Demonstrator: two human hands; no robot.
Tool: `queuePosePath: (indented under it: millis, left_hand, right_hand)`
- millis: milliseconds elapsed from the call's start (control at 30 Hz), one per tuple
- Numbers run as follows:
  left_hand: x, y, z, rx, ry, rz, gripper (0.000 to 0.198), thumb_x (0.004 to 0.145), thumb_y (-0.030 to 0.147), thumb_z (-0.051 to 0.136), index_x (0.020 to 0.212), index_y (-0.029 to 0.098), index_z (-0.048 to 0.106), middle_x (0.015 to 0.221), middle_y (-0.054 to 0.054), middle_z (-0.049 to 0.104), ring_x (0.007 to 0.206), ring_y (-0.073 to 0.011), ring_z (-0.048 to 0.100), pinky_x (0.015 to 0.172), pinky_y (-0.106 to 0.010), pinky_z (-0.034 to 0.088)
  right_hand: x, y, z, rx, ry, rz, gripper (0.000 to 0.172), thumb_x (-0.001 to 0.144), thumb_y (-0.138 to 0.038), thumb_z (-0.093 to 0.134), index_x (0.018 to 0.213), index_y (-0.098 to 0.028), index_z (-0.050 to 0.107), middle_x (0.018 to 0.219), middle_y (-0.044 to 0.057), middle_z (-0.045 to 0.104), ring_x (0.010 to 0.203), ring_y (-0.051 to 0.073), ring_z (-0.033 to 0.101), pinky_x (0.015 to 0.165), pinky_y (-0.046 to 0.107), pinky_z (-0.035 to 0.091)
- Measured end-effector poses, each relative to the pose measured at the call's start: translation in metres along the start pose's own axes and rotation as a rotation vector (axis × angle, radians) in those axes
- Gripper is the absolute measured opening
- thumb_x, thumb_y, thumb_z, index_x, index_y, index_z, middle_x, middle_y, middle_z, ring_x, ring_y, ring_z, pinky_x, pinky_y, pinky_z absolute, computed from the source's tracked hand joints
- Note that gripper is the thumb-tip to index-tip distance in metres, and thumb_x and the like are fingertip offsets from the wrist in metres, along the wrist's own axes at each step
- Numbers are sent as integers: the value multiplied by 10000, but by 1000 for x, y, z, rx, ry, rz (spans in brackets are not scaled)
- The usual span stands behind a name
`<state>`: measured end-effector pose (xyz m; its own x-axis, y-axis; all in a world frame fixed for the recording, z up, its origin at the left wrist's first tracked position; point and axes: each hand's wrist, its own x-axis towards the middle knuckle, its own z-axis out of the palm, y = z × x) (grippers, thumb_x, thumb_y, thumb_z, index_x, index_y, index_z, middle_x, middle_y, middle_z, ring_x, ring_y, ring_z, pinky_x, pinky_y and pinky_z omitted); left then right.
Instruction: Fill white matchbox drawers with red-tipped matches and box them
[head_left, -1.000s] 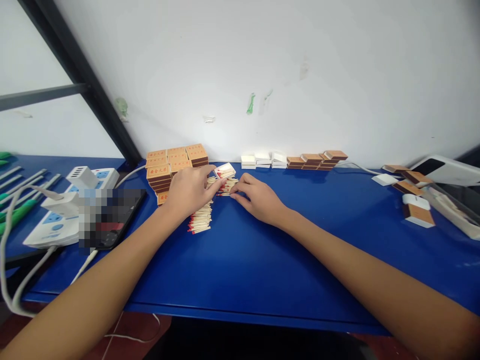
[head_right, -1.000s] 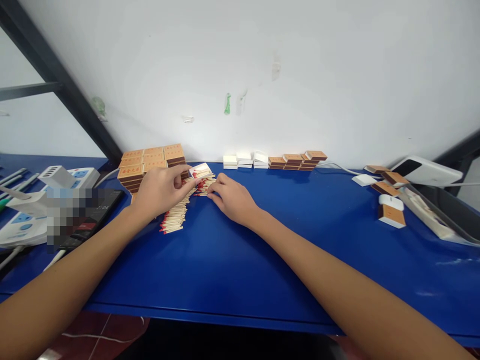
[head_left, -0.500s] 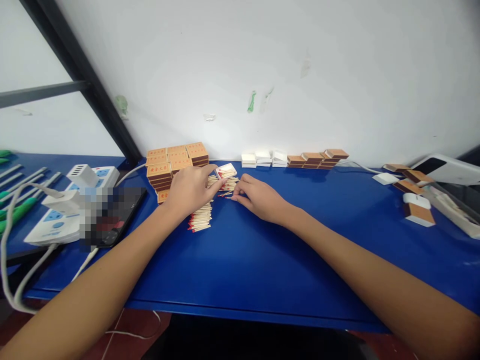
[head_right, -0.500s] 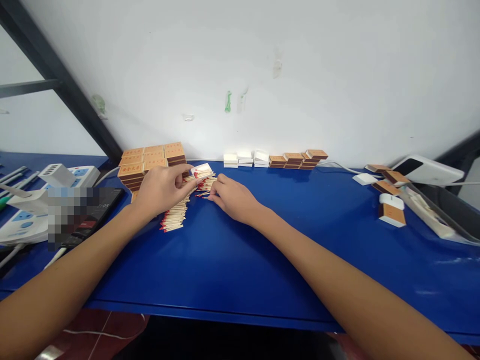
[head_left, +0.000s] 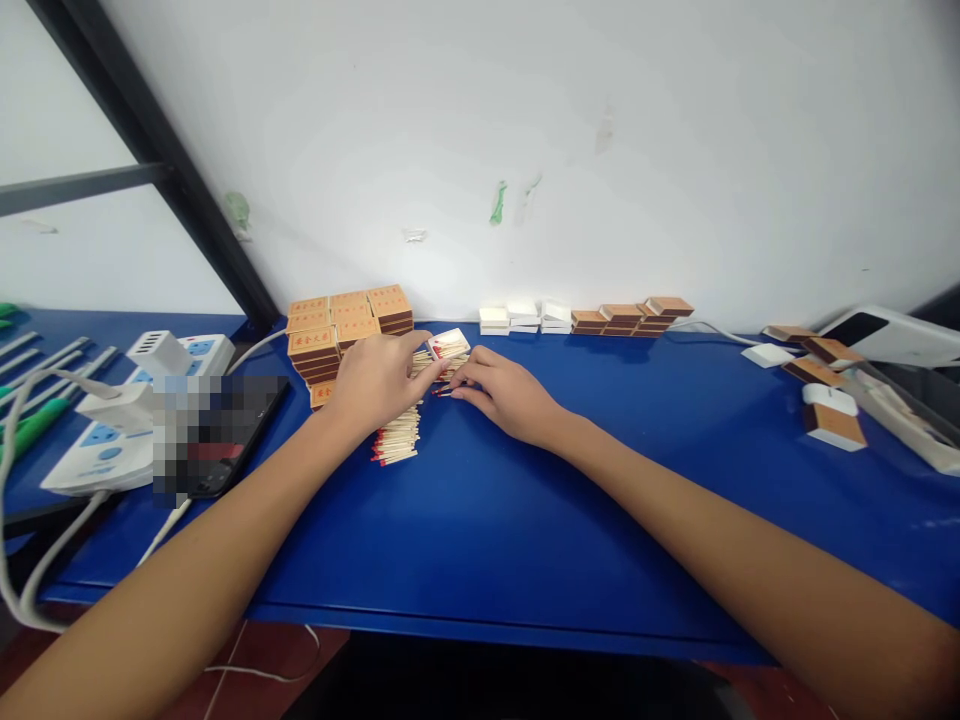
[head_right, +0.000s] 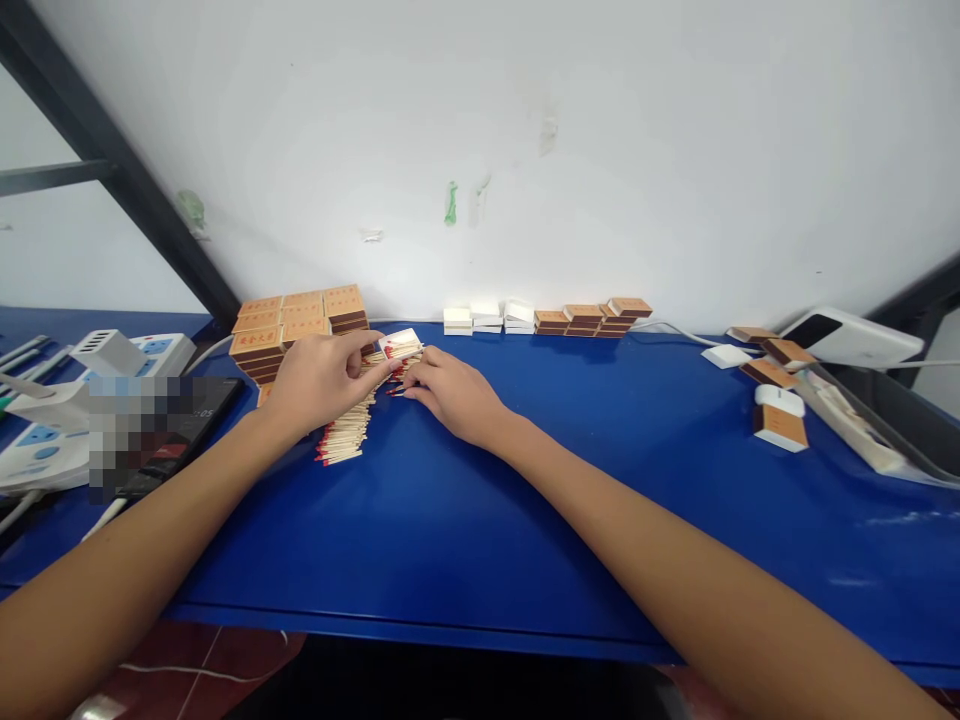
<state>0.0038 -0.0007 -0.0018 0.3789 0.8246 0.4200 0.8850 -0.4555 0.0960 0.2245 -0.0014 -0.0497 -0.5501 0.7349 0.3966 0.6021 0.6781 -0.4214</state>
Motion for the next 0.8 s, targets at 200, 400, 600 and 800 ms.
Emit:
queuePosePath:
  millis: [200,400,600,800]
  left_hand:
    - [0,0,1,14,3,-4,416,996,483,605,1241,178,747,769,-76,756,737,-271,707,666,-340,438]
    - [0,1,-1,8,-11,-5,408,1003,486,605,1225,176,749,741,-70,745,722,-271,698,662,-338,423]
    - [0,-1,1,2,6,6,403,1001,491,605,1212,179,749,734,-65,740,723,-273,702,661,-340,413]
    - [0,-2,0,5,-16,6,400,993,503,610,1184,183,756,731,-65,734,705,-265,689,643,-331,394]
  right_hand:
    - [0,3,2,-14,-1,-5,159,1053,-280,591,1134,-233,720,1121,75,618,972,208,639,882,349,516]
    - [1,2,2,-24,-2,5,185,1053,-287,598,1184,-231,715,1104,74,615,958,209,632,878,351,510]
    - [2,2,0,-1,-13,25,81,1037,-247,620,1020,-201,685,1074,59,608,891,181,608,820,316,480]
    - [1,1,-6,-105,-85,45,76,1042,-222,605,982,-190,640,1037,59,605,867,186,589,798,319,458]
